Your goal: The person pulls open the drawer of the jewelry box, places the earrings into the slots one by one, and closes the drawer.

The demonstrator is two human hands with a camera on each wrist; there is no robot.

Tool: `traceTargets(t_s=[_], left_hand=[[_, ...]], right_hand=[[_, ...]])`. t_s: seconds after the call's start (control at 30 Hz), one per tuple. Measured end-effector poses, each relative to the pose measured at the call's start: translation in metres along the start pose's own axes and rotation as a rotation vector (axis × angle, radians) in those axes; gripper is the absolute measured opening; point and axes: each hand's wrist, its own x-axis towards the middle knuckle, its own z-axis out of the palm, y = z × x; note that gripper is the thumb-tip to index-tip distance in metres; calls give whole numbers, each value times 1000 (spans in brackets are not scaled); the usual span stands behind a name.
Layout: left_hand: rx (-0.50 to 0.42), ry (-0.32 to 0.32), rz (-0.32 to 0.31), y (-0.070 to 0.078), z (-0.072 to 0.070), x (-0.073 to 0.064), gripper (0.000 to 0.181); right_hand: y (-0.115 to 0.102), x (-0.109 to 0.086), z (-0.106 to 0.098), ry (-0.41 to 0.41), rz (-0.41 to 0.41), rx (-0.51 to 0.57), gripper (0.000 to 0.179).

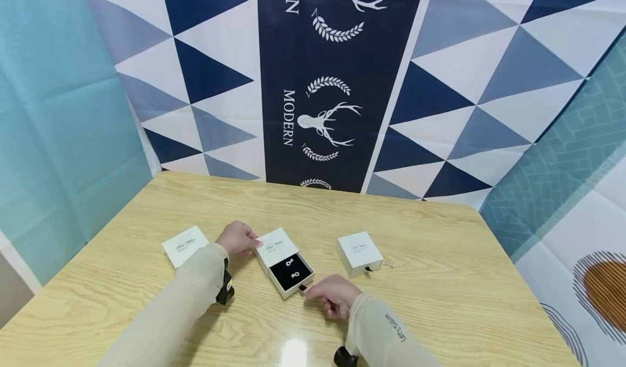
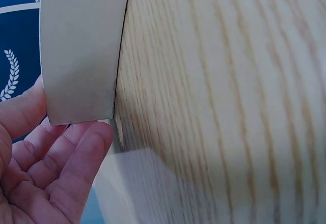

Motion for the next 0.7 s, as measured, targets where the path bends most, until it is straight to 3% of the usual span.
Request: traceTargets(t_s=[0.2,0.7], left_hand=[[12,8,-1,1,0,-1,13],[6,-3,-13,1,-2,2,13]], right_hand=[[3,2,2,8,79,72,17],[0,8,16,90,76,183,18]])
